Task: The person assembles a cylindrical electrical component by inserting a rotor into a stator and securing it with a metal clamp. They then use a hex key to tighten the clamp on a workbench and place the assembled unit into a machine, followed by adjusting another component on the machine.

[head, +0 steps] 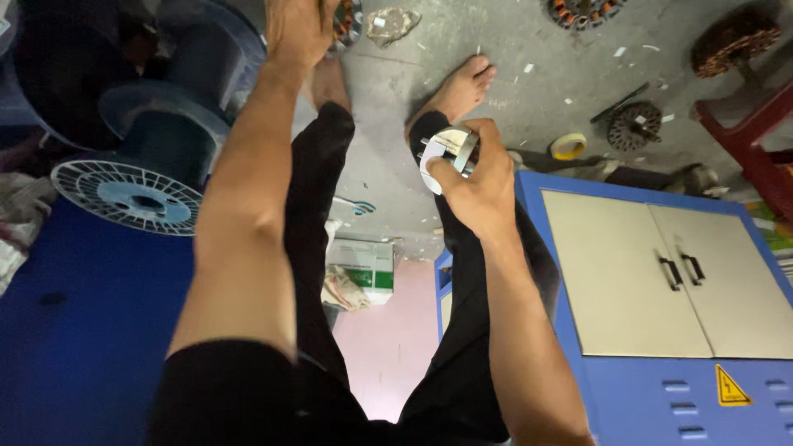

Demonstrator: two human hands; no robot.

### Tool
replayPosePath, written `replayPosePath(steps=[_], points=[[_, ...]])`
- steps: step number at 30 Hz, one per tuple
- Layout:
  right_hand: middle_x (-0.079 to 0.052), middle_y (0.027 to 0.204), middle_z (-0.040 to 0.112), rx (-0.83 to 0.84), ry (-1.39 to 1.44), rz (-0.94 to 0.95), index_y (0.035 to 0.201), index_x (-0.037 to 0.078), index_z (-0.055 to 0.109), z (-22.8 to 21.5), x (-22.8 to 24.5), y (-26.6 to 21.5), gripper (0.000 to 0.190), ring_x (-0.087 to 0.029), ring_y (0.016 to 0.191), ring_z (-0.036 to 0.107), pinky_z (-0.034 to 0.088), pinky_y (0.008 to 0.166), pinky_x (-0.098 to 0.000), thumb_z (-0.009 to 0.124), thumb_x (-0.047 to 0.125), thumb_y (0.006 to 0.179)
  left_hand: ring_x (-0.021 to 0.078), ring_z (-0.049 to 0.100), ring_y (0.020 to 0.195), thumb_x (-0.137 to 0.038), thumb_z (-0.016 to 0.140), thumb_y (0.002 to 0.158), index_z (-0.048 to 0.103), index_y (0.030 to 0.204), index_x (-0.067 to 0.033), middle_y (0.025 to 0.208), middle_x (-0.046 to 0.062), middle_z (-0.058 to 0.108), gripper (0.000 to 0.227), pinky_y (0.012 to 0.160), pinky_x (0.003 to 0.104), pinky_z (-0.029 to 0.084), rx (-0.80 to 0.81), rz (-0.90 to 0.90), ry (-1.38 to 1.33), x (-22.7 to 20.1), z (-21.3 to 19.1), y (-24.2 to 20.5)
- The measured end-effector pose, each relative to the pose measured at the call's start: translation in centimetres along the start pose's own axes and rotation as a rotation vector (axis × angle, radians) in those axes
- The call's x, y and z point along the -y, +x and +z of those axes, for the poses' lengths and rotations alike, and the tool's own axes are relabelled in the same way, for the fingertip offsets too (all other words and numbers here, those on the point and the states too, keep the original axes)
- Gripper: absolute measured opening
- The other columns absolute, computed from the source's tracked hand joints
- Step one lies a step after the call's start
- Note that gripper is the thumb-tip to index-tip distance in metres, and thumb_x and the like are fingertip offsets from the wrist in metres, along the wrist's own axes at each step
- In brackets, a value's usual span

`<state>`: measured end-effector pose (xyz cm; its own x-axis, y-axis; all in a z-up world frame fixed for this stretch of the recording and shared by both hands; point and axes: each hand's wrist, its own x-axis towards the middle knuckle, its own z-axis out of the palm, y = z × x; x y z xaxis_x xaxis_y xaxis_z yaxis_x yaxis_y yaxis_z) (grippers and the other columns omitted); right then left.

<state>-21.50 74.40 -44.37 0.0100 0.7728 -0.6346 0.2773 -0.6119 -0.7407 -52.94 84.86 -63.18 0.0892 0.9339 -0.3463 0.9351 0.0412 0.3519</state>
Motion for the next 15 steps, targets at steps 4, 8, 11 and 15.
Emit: replayPosePath(steps=[4, 8, 11, 15], points=[[-0.007, 0.104, 0.072, 0.019, 0.118, -0.062, 0.119, 0.004, 0.059, -1.9, 0.4, 1.2, 0.047, -0.018, 0.094, 0.071, 0.056, 0.086, -0.0319, 0.08, 0.007, 0.078, 0.0447, 0.064, 0.091, -0.026, 0.057, 0.114, 0.066, 0.106, 0.0035, 0.101, 0.026, 0.064, 0.032, 0.083, 0.051, 0.051, 0.021, 0.283, -0.289, -6.5, -6.5, -2.0], [-0.005, 0.106, 0.069, 0.124, 0.276, -0.094, 0.121, 0.004, 0.059, -3.8, 0.0, 0.3, 0.045, -0.013, 0.096, 0.067, 0.055, 0.088, -0.0288, 0.076, 0.003, 0.08, 0.0358, 0.067, 0.08, -0.031, 0.056, 0.112, 0.067, 0.095, 0.0006, 0.084, 0.018, 0.067, 0.038, 0.073, 0.045, 0.049, 0.307, 0.134, -0.374, -11.7, -13.0, -9.1], [-0.003, 0.105, 0.067, 0.237, 0.321, -0.143, 0.122, 0.003, 0.058, -4.6, 0.5, -0.6, 0.045, -0.011, 0.094, 0.064, 0.054, 0.086, -0.0273, 0.076, 0.001, 0.081, 0.0252, 0.069, 0.076, -0.032, 0.053, 0.11, 0.07, 0.098, -0.003, 0.081, 0.01, 0.069, 0.036, 0.071, 0.039, 0.05, 0.394, 0.095, -0.577, -15.2, -16.3, -11.7], [-0.003, 0.105, 0.066, 0.28, 0.232, -0.219, 0.123, 0.002, 0.057, -4.6, 1.4, -1.6, 0.047, -0.011, 0.094, 0.064, 0.054, 0.087, -0.0266, 0.076, -0.002, 0.081, 0.0183, 0.067, 0.075, -0.033, 0.05, 0.113, 0.068, 0.099, -0.0026, 0.08, 0.006, 0.067, 0.038, 0.068, 0.035, 0.051, 0.427, 0.172, -0.684, -16.7, -16.8, -10.5]])
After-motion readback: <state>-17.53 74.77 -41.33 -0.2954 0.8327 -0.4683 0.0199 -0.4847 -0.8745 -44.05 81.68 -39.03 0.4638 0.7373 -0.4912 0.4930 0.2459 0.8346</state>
